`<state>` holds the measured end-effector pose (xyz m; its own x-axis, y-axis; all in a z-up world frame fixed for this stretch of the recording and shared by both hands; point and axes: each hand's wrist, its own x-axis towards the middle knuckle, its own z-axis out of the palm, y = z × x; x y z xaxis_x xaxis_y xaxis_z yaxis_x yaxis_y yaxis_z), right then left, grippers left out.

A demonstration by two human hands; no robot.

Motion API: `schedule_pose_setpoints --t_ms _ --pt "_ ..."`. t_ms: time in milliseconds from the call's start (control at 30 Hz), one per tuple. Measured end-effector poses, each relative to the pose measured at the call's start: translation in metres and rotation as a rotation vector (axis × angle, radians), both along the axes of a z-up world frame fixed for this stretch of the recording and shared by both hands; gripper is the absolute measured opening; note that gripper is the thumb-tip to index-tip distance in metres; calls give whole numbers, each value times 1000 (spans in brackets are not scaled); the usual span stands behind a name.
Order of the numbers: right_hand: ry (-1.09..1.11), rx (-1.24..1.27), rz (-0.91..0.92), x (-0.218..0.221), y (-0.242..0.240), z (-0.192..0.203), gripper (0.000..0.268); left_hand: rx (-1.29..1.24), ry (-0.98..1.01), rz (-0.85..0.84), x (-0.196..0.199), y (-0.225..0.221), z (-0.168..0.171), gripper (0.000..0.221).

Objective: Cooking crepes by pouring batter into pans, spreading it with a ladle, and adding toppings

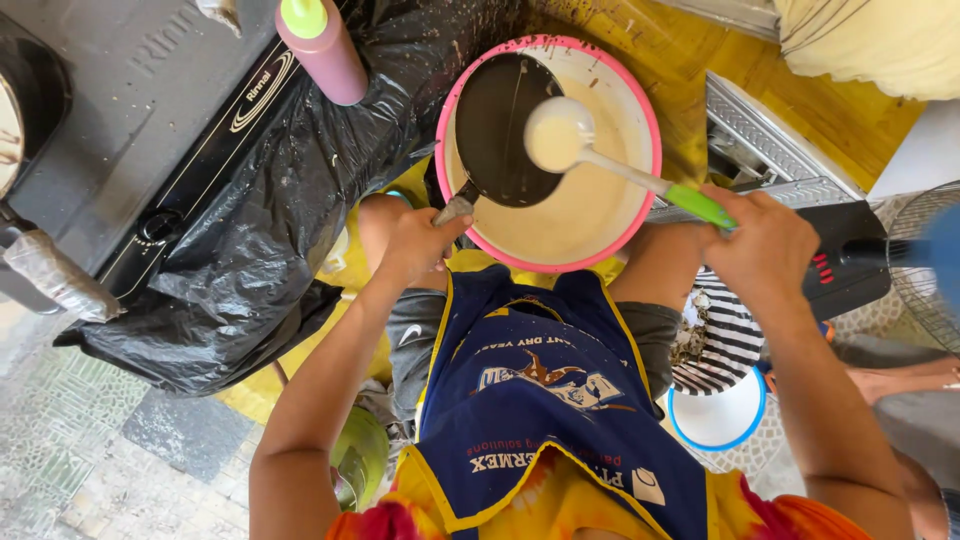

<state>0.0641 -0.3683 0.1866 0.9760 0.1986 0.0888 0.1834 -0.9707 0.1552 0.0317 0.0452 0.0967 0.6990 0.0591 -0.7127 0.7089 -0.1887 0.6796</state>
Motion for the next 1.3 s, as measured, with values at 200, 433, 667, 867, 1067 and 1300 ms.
schedule_pose_setpoints --t_ms 200,433,667,867,1067,1300 --pt "-540 -64 252 2 30 -32 47 -184 -86 126 15 -5 -53 39" --pt "-650 -59 265 30 46 -24 54 -247 -127 287 1 8 -35 42" --pt "-679 -14 339 29 73 -1 47 -640 -183 463 -50 -41 -110 43" --pt "-664 -50 392 -4 69 16 46 -638 -395 543 -42 -88 -116 26" --pt "-579 -54 293 -26 72 3 39 -669 -216 413 -15 -80 -66 41" --pt "-386 53 -20 -22 42 -35 39 -490 60 53 18 -43 -8 46"
